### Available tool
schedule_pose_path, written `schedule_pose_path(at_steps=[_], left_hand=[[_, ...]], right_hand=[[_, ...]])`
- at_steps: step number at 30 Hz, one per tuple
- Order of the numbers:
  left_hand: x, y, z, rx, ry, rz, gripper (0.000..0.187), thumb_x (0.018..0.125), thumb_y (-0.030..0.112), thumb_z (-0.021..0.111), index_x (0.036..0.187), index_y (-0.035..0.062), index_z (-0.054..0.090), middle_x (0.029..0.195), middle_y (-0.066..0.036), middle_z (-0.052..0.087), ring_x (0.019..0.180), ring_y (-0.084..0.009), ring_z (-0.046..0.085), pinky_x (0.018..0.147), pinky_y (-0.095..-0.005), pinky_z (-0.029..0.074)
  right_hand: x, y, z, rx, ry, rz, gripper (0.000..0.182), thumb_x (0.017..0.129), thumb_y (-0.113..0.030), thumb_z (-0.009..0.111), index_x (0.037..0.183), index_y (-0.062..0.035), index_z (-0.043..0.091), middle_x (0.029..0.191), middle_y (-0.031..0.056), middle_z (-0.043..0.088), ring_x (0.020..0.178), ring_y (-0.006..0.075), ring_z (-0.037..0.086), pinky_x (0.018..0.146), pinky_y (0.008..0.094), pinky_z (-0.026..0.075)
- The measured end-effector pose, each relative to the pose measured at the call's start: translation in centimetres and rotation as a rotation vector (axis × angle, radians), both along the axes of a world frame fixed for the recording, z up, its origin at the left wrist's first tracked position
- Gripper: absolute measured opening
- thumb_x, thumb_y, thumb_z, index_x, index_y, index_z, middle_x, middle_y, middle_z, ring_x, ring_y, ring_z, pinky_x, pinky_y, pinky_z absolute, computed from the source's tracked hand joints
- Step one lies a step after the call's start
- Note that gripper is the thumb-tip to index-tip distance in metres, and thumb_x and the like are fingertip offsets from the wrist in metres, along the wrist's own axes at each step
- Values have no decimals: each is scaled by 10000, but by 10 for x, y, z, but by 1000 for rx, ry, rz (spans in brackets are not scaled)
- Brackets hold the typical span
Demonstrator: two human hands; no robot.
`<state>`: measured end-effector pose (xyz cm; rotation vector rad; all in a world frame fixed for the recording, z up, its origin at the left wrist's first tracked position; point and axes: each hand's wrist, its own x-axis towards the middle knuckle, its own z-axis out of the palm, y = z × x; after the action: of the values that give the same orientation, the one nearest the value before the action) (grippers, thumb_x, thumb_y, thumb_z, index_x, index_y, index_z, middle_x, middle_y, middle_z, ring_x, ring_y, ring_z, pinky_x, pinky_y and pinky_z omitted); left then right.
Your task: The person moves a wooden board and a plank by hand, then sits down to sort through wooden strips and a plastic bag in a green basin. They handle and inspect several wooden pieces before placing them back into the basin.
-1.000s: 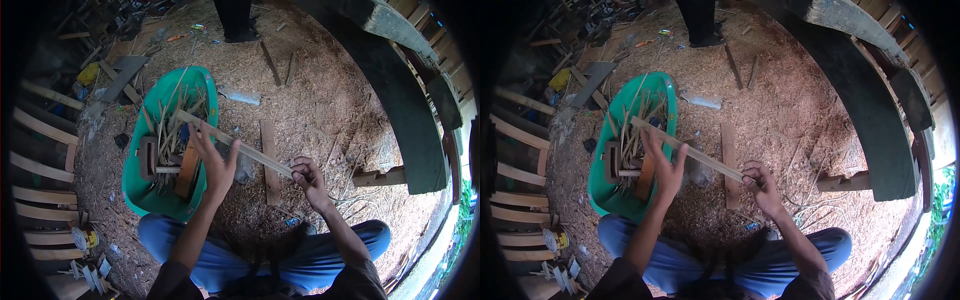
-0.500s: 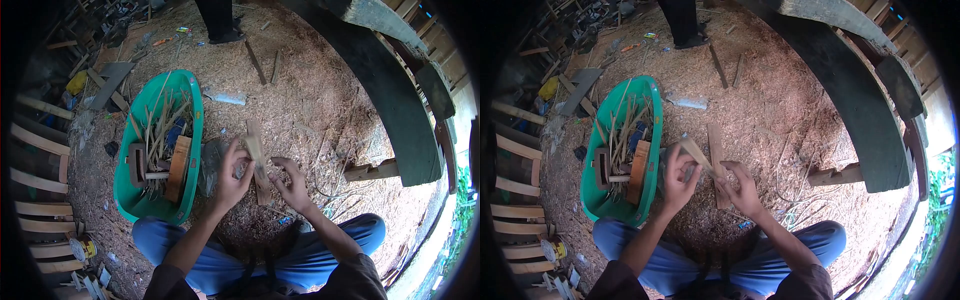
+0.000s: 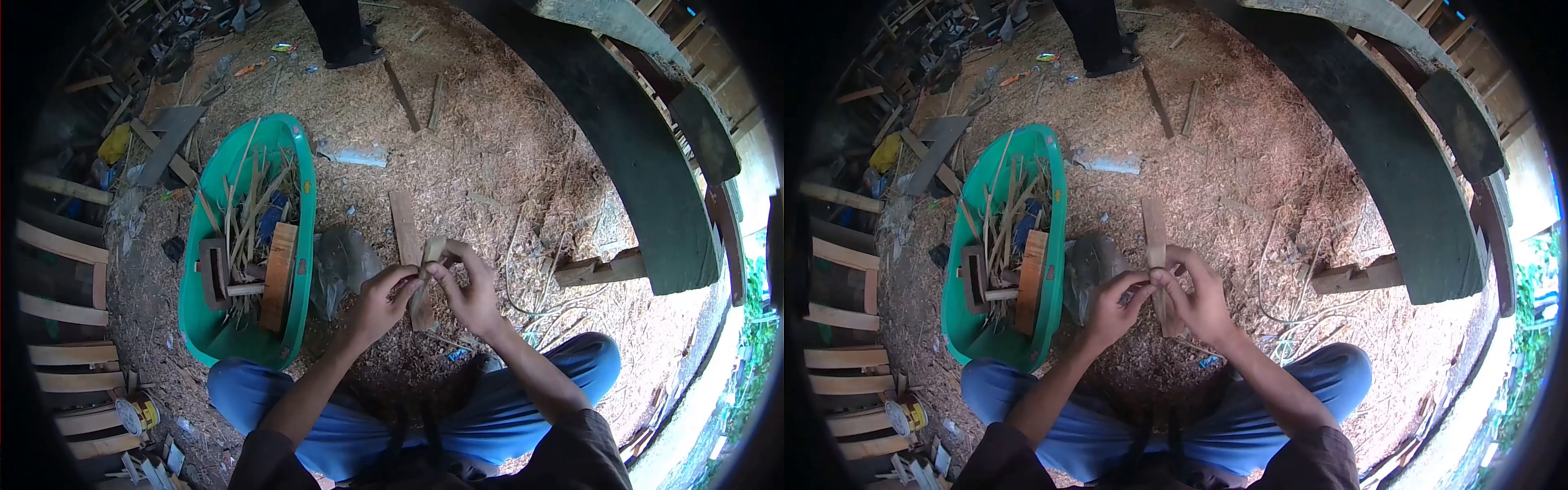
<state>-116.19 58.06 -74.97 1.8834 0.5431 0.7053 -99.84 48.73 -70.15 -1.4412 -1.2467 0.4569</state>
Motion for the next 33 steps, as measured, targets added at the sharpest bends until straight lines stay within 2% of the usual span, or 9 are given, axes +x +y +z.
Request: schedule_pose_path(at_steps=[4,6,10,12,13,18,21,28,33], left_hand=[[13,-6,-10,-163,-84,182,256,991,113,679,1210,-16,651,1089,-158,726,932,-234,736,779,-339,591],[17,2,-17,-446,-249,334,259,999,124,674,1213,-21,654,1071,-144,735,912,-232,734,759,-319,600],[6,16,-23,-188,16,512,463,999,166,676,1410,27,513,1378,-171,562,1237,-273,586,975,-420,544],[-1,17,-19,-314,2,518,528,1001,161,672,1471,68,451,1475,-140,462,1372,-243,455,1053,-434,478],[-5,16,-18,-302,28,516,519,1001,138,658,1469,64,445,1479,-149,455,1352,-270,474,1046,-438,487],[-24,22,-18,-291,30,484,480,997,81,625,1449,61,463,1470,-144,466,1325,-294,499,1037,-438,496],[-33,24,-19,-341,-2,475,401,990,46,614,1382,47,527,1421,-137,521,1296,-277,526,1028,-429,499],[-43,3,-25,-409,49,309,339,986,85,638,1318,56,575,1406,-148,539,1270,-276,567,978,-390,504],[-43,-8,-15,-356,171,233,269,989,149,652,1244,66,632,1448,-207,471,1412,-361,413,1045,-462,452]], right_hand=[[-7,-10,-64,-260,29,24,437,1004,-338,648,1274,-6,558,976,152,699,867,277,694,768,402,566],[-12,-21,-95,-587,101,322,388,1030,-327,594,1268,-26,531,855,149,683,770,266,691,732,421,561],[-29,-15,-122,-758,280,238,379,1004,-273,611,1265,-23,495,778,187,675,730,340,707,713,464,553],[-31,-2,-158,-659,52,-125,391,977,-226,620,1269,-10,474,754,231,669,746,452,696,702,513,540],[-28,1,-177,-686,68,-167,388,955,-193,604,1270,-16,464,857,305,676,833,522,668,743,561,523],[-44,17,-253,-841,-60,-231,479,960,-204,563,1379,-29,412,1353,359,509,1202,532,545,945,591,461],[-71,2,-236,-955,-399,-209,797,959,-426,592,1616,-176,216,1593,228,318,1456,455,305,1124,603,323],[-100,-17,-254,-943,-520,-314,814,930,-341,636,1618,-205,223,1619,222,274,1455,466,311,1108,615,330],[-79,-27,-226,-846,-548,-167,709,955,-281,611,1571,-117,300,1556,222,376,1427,418,378,1105,564,357]])
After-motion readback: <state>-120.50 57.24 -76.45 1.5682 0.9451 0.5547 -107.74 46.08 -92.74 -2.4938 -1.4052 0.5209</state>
